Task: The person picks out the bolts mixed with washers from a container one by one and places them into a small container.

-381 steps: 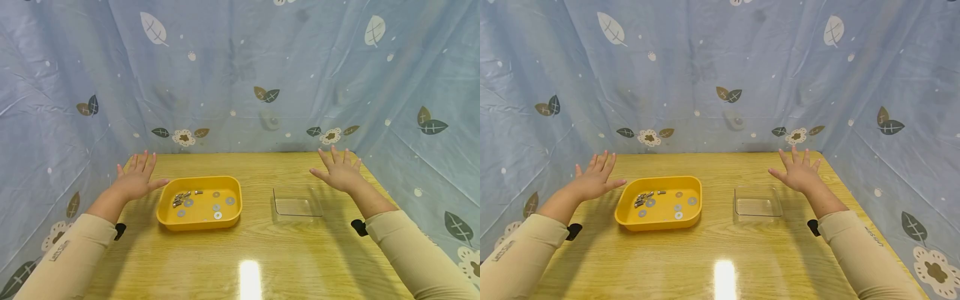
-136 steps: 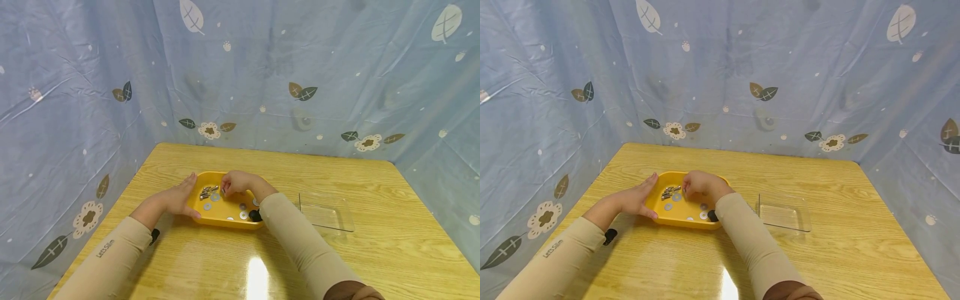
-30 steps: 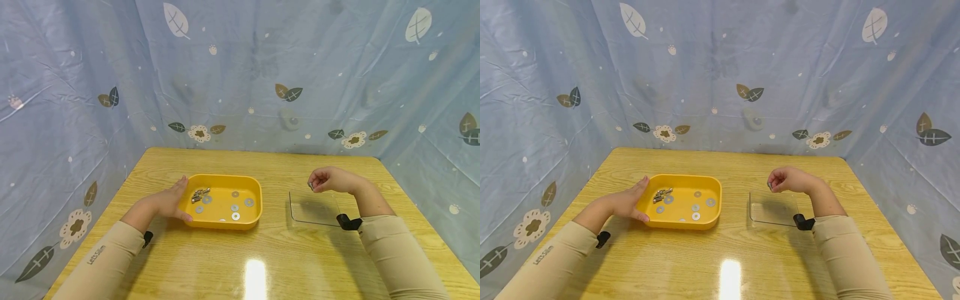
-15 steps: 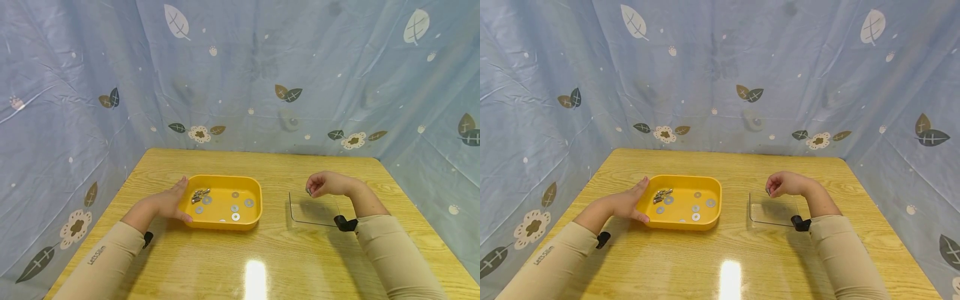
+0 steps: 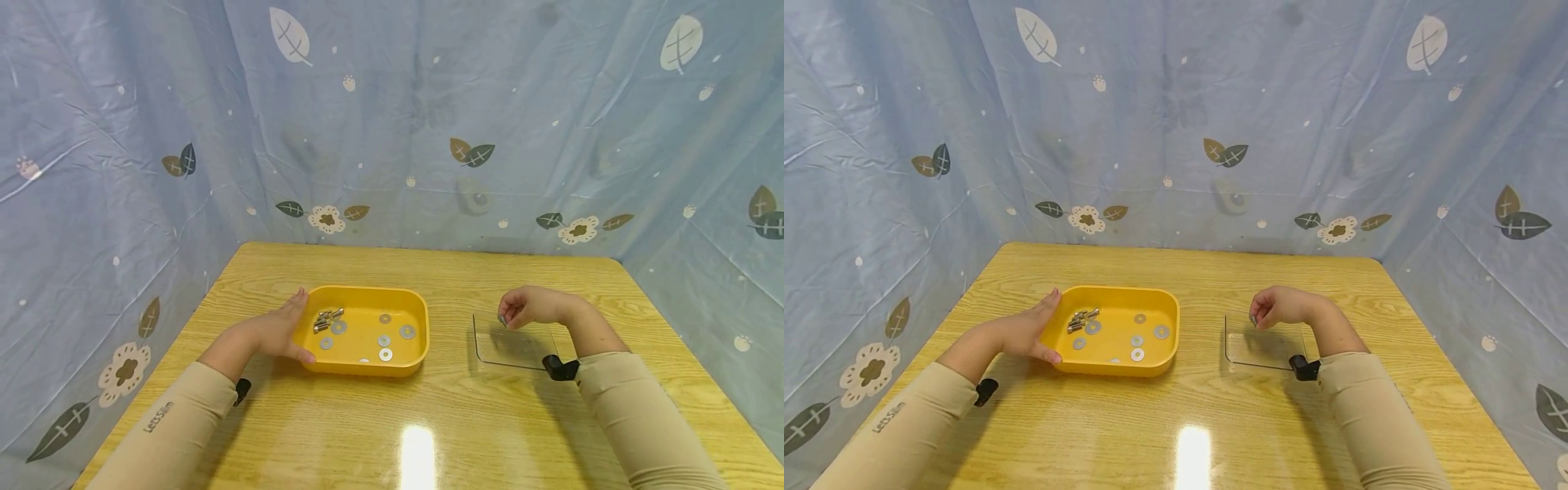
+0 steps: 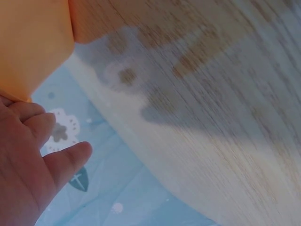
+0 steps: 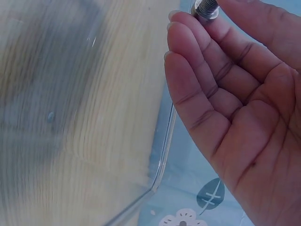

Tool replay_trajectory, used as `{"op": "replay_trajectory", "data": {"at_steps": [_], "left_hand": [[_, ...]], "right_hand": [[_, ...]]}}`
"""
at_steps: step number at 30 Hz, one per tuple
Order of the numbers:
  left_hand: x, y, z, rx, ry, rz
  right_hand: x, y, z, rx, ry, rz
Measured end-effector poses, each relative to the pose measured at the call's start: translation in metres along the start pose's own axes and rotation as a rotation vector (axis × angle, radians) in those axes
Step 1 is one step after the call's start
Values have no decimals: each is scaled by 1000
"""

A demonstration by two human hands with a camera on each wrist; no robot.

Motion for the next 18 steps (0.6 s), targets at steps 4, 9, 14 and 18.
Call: {"op": "replay_trajectory", "data": {"at_steps": [4,9,14,18], "left_hand": [[0,0,1,-5,-3,4],[2,1,3,-6,-3,9],[2,2,4,-3,19,1],[1,2,3,-1,23,-6]], "right_hand": [[-1,0,-1,0,-5,-4],[-1,-1,-1,-8,-4,-5],[-1,-2,2,-17,2,-10],[-2,-2,3,-13,10,-24]]}}
Point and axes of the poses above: each hand's wrist, its own y-axis away from the middle knuckle, its own x-axis out of the back of the hand, z = x × y, the point moved 10 cm from there along -y, towards the middle knuckle, and after that the axes turned 2 degrees about x, right-handed, at the moved point
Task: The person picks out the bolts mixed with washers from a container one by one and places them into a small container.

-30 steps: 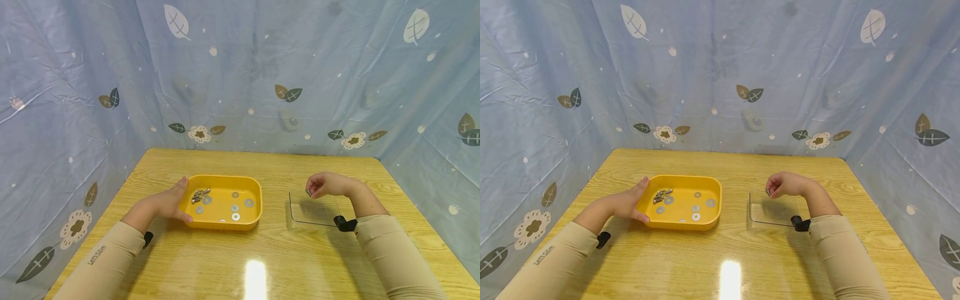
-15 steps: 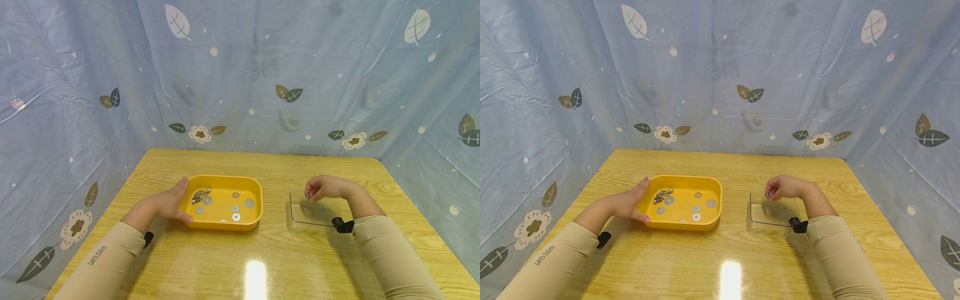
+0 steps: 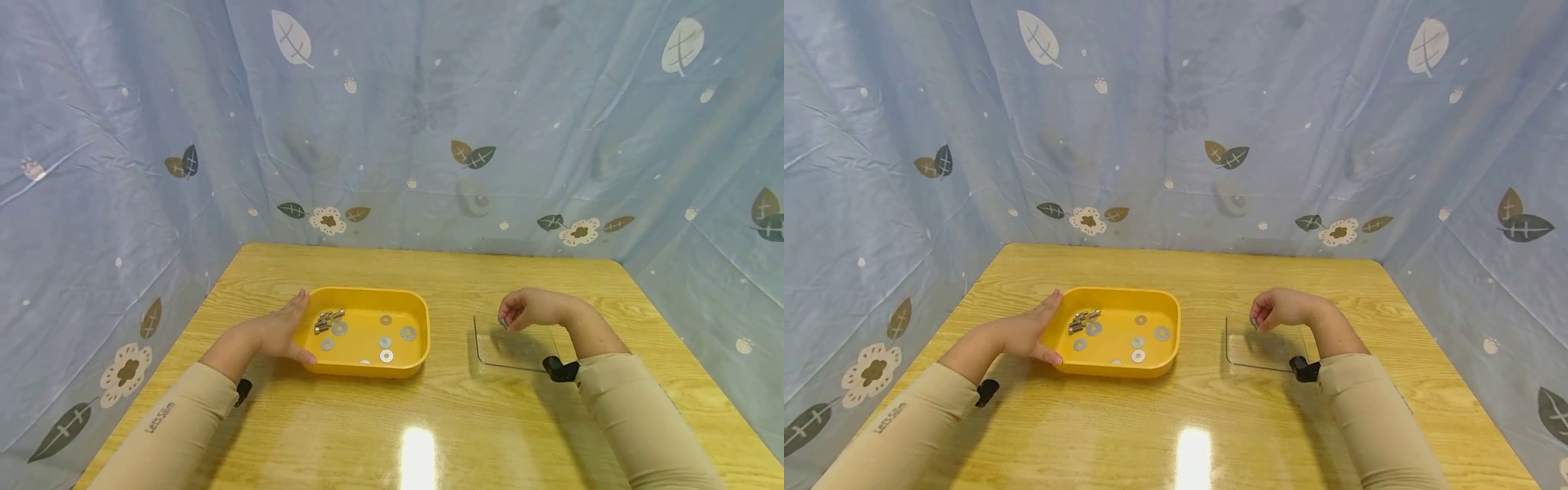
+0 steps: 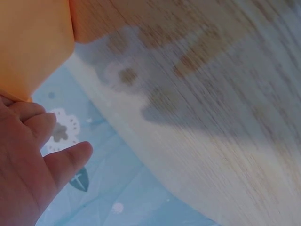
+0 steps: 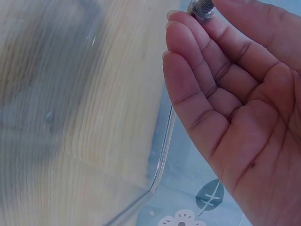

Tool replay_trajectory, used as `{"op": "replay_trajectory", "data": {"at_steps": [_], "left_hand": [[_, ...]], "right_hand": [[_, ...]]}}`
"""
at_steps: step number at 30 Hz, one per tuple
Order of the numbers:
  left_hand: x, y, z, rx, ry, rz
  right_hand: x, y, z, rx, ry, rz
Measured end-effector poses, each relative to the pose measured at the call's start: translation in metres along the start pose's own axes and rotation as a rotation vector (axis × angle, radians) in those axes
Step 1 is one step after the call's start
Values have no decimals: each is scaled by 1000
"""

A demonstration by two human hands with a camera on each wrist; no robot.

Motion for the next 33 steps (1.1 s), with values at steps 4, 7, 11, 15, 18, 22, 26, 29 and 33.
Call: {"op": "replay_trajectory", "data": {"at_steps": [4,7,11,15,18,22,26,29,33], "left_hand": [[-1,-1,-2,5,-4,4],[-2,-2,-1,9,3,1],[-4,-1,-1,9,5,-5],[-4,-2,-1,3,-1,-4],[-2,-4,0,-7,-7,4],[-2,-4,-1,-16,-10,9],[-2,-4,-1,-17,2,8],[-2,-3,-2,-15,2,10],[-2,-3,-2,-27,0,12]], "right_hand": [[0,0,1,-4,-1,3],[0,1,1,-9,-8,3],[-1,2,0,-5,-8,-3],[-1,1,1,-8,-2,-7],[1,0,0,-7,5,-7],[1,0,0,-13,1,-12],[0,-1,1,-21,-7,-14],[-1,-2,2,-25,-8,-15],[-2,-2,3,-34,-6,-13]]}}
Point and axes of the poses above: each hand's wrist, its own y-axis away from the middle knuckle, its own x-axis out of the back of the hand, z = x × y, the point moved 10 cm from there along -y, towards the middle knuckle, and after that the axes turned 2 degrees about x, right-handed, at the moved point
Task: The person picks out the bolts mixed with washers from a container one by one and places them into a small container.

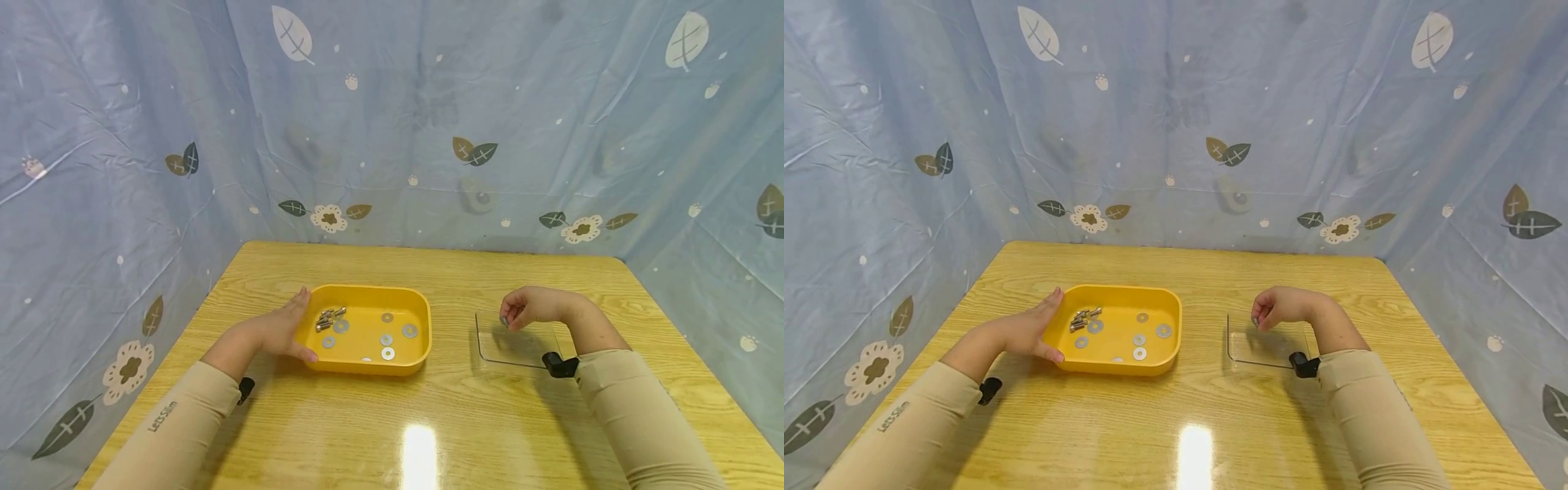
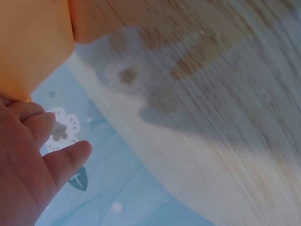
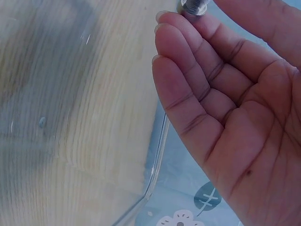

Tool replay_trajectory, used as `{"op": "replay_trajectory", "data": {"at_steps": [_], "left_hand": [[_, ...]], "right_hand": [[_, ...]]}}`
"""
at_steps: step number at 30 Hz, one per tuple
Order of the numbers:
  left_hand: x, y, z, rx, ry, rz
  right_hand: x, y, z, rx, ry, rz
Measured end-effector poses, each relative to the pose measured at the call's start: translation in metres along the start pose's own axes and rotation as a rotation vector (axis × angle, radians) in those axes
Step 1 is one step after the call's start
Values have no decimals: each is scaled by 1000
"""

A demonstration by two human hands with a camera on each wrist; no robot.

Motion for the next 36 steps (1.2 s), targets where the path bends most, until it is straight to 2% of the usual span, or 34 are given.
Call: {"op": "replay_trajectory", "data": {"at_steps": [15,23,29,36], "left_hand": [[-3,0,-2,12,-1,-14],[-3,0,-3,20,-5,-16],[-2,1,-2,26,0,-15],[-1,0,-3,24,-2,-7]], "right_hand": [[2,2,2,-28,-5,18],[3,4,-1,-11,-13,16],[13,5,-13,33,2,40],[25,-4,-43,100,14,66]]}}
Point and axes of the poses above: each hand's wrist, its own y-axis away from the middle knuckle, its own x-axis out of the back of the hand, z = x × y, the point moved 10 cm from there along -y, towards the middle knuckle, and after that the axes turned 2 degrees about x, right-handed, at the moved point
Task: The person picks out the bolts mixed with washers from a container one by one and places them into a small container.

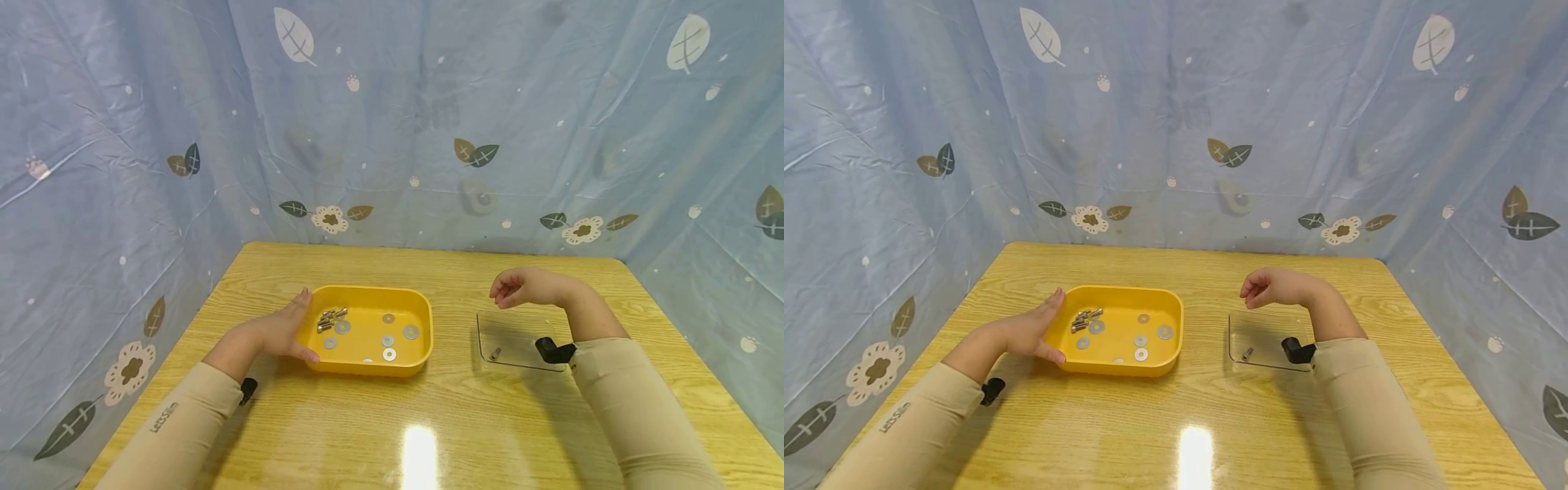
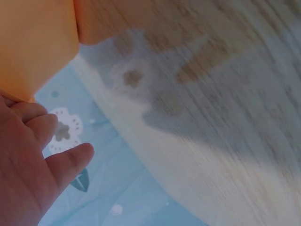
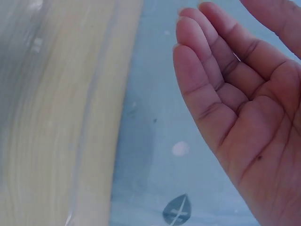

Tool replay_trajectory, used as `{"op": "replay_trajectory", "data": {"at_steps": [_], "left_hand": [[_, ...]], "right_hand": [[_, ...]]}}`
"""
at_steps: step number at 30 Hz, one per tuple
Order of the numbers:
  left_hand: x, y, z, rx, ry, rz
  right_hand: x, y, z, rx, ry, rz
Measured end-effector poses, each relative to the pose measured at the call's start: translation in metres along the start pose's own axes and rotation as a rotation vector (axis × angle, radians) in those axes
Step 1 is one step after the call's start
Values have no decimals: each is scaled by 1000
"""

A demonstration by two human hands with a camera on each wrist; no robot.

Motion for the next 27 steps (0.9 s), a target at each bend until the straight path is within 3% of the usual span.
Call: {"op": "replay_trajectory", "data": {"at_steps": [12,18,27], "left_hand": [[0,1,2,18,6,-8],[1,2,1,30,-10,-5],[2,2,3,39,3,-13]], "right_hand": [[14,-28,-51,120,4,125],[14,-40,-69,152,-68,138],[5,-59,-94,183,-67,133]]}}
Point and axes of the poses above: each hand's wrist, its own y-axis away from the middle knuckle, its own x-axis out of the back of the hand, z = x × y, the point moved 10 cm from there along -y, towards the middle knuckle, and after that the axes turned 2 degrees about x, right-handed, at the moved point
